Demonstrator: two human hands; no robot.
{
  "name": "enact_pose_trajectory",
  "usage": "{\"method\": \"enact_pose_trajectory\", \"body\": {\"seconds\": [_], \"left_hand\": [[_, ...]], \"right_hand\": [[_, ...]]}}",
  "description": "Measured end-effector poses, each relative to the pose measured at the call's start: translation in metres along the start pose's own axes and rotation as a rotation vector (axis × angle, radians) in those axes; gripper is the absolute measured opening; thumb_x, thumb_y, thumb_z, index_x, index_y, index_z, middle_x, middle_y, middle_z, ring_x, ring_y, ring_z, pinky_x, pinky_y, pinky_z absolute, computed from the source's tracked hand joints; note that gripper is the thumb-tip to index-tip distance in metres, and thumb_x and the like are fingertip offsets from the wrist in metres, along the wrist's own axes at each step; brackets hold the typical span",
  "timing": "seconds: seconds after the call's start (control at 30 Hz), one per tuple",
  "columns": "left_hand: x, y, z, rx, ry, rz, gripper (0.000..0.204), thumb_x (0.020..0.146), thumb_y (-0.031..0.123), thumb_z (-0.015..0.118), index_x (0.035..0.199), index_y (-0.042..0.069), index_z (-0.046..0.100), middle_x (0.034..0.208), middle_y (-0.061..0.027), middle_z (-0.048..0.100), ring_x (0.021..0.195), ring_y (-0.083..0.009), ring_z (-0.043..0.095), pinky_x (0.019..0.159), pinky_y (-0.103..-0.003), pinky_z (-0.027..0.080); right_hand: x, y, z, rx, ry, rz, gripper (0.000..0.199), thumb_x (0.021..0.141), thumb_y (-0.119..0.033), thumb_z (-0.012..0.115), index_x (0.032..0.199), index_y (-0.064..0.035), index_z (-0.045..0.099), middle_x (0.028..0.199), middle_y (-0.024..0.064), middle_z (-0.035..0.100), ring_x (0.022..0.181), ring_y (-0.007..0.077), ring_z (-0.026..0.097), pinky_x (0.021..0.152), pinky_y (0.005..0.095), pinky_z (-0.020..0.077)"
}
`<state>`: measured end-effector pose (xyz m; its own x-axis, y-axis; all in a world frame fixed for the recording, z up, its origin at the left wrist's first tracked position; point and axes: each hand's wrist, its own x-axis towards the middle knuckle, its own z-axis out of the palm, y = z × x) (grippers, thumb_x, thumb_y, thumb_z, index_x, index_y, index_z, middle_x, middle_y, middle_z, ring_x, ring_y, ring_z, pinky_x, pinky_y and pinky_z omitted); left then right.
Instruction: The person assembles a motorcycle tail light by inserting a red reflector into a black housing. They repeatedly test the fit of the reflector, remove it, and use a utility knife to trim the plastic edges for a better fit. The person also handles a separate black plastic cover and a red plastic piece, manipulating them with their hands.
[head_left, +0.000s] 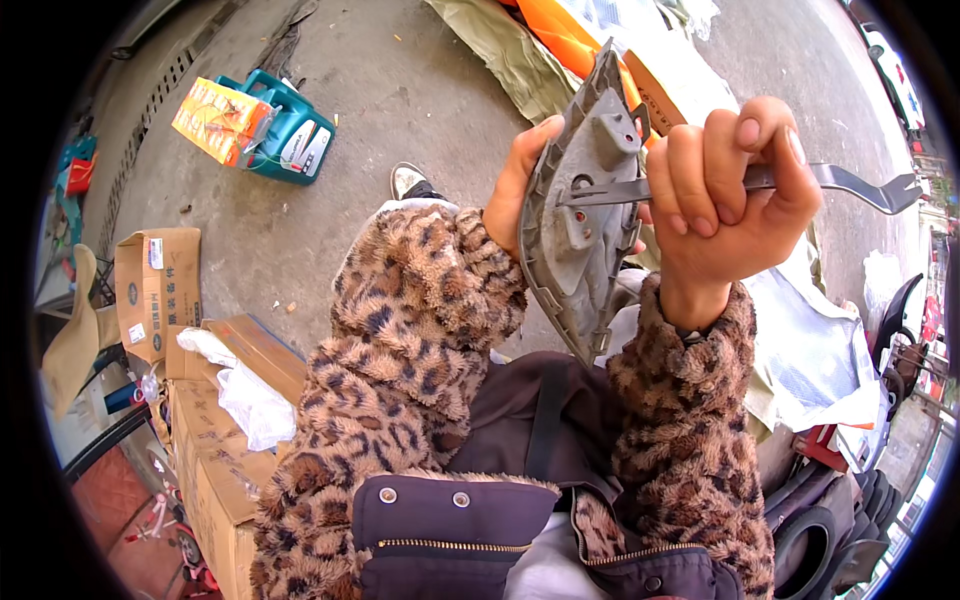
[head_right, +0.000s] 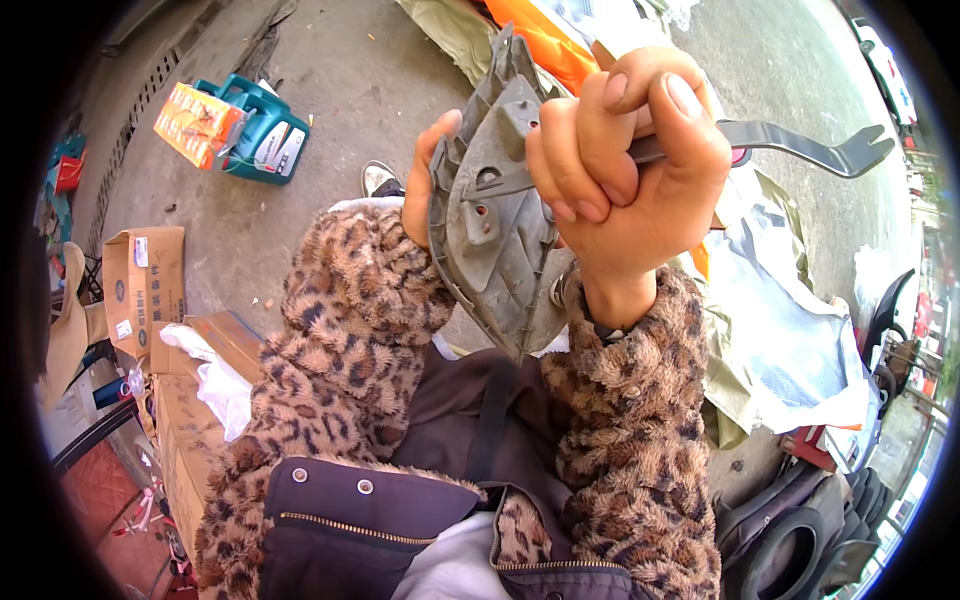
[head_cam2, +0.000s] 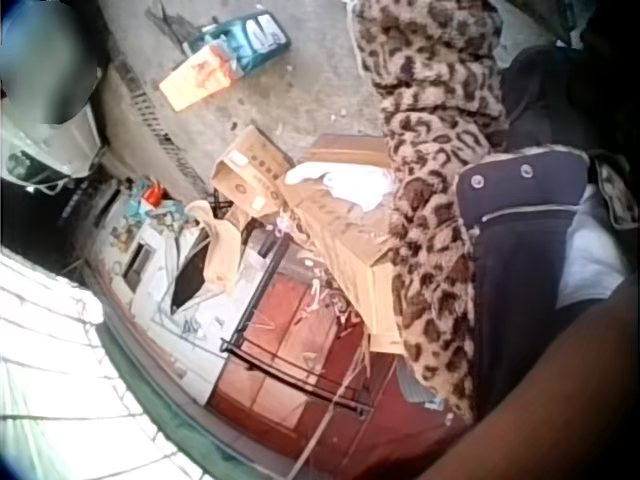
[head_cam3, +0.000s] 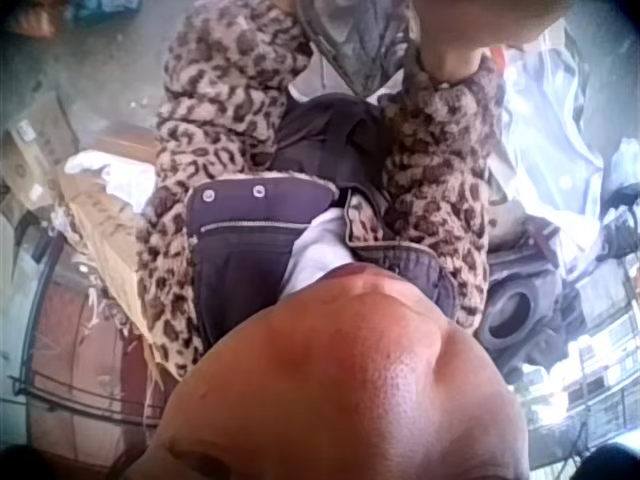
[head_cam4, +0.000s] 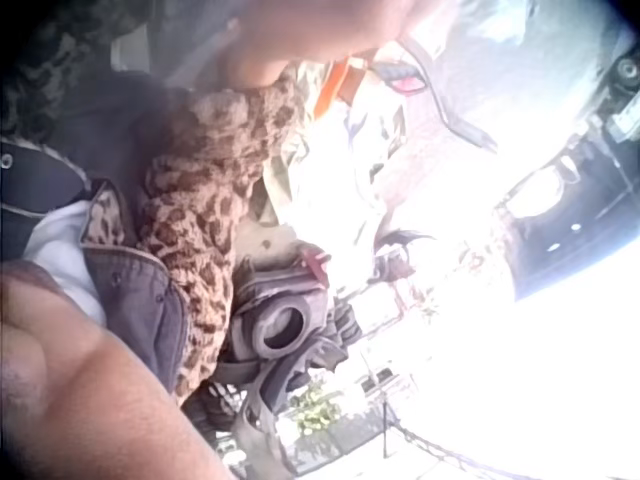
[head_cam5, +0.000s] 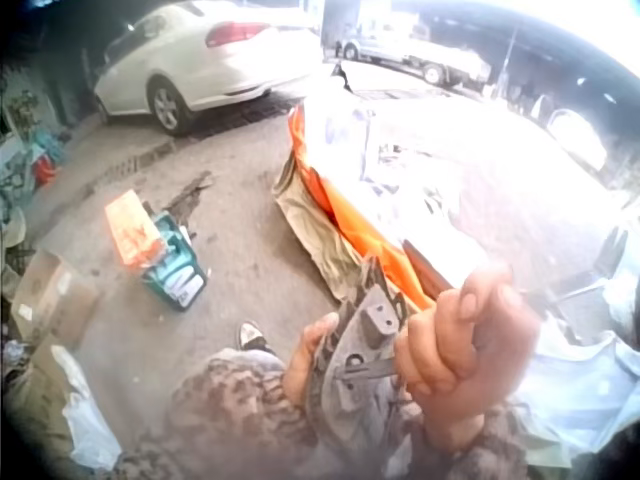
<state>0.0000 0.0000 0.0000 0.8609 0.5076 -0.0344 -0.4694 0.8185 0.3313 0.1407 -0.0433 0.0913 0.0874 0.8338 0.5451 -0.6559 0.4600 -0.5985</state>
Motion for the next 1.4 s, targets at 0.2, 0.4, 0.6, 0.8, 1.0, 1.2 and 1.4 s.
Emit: {"method": "enact_pose_trajectory", "body": {"seconds": [0.2,0.4,0.6,0.8,1.0,1.2,1.4], "left_hand": [[0.001,-0.002,0.003,-0.205,-0.136,-0.11,0.071,0.096,0.061,0.04,0.142,0.006,0.047,0.122,-0.0197,0.063,0.101,-0.0385,0.066,0.08,-0.055,0.057],[-0.001,0.0,-0.005,-0.143,-0.114,-0.138,0.07,0.095,0.061,0.043,0.141,0.01,0.049,0.13,-0.0184,0.061,0.105,-0.0414,0.064,0.085,-0.064,0.052],[-0.001,0.0,-0.001,-0.052,-0.117,-0.123,0.071,0.096,0.061,0.039,0.14,0.007,0.049,0.123,-0.0209,0.063,0.103,-0.0401,0.065,0.083,-0.058,0.055],[0.0,0.001,0.004,-0.081,-0.135,-0.114,0.07,0.098,0.059,0.036,0.14,0.004,0.047,0.115,-0.0222,0.063,0.099,-0.0342,0.067,0.08,-0.049,0.058],[-0.003,0.004,0.008,0.02,-0.034,-0.087,0.064,0.099,0.055,0.039,0.137,0.004,0.05,0.11,-0.0205,0.066,0.091,-0.035,0.069,0.075,-0.049,0.059],[-0.005,0.006,0.009,-0.089,0.01,-0.049,0.062,0.098,0.054,0.042,0.134,0.004,0.052,0.113,-0.0168,0.067,0.089,-0.0334,0.07,0.073,-0.046,0.06],[-0.008,0.007,0.005,-0.23,-0.032,0.031,0.059,0.099,0.051,0.045,0.134,0.005,0.053,0.116,-0.0121,0.068,0.095,-0.0266,0.068,0.082,-0.045,0.058]], "right_hand": [[0.005,-0.009,-0.011,0.035,-0.167,-0.021,0.032,0.103,-0.023,0.028,0.108,-0.0043,0.053,0.054,-0.0036,0.034,0.04,0.008,0.032,0.037,0.0244,0.0327],[0.002,-0.005,-0.015,0.041,-0.106,-0.025,0.032,0.102,-0.022,0.028,0.11,-0.005,0.054,0.054,-0.0041,0.034,0.041,0.008,0.033,0.037,0.0246,0.0341],[0.001,-0.003,-0.019,0.051,-0.058,-0.036,0.033,0.101,-0.021,0.028,0.112,-0.0052,0.055,0.054,-0.0054,0.034,0.041,0.0076,0.033,0.037,0.0242,0.0352],[0.0,-0.003,-0.015,0.038,-0.025,-0.044,0.034,0.101,-0.021,0.028,0.113,-0.0049,0.055,0.054,-0.0055,0.034,0.041,0.0074,0.033,0.037,0.0238,0.0348],[-0.001,-0.001,-0.011,0.001,-0.013,-0.017,0.032,0.1,-0.021,0.03,0.113,-0.0049,0.055,0.054,-0.0043,0.034,0.041,0.0082,0.033,0.037,0.024,0.0333],[-0.005,0.011,-0.011,-0.113,0.022,-0.107,0.033,0.099,-0.021,0.03,0.109,-0.0049,0.057,0.051,-0.0032,0.031,0.041,0.0113,0.034,0.045,0.0319,0.0398],[-0.018,0.023,-0.019,-0.236,0.131,-0.139,0.034,0.098,-0.021,0.031,0.108,-0.0036,0.058,0.052,-0.0007,0.033,0.043,0.0148,0.038,0.058,0.0403,0.0453]]}}
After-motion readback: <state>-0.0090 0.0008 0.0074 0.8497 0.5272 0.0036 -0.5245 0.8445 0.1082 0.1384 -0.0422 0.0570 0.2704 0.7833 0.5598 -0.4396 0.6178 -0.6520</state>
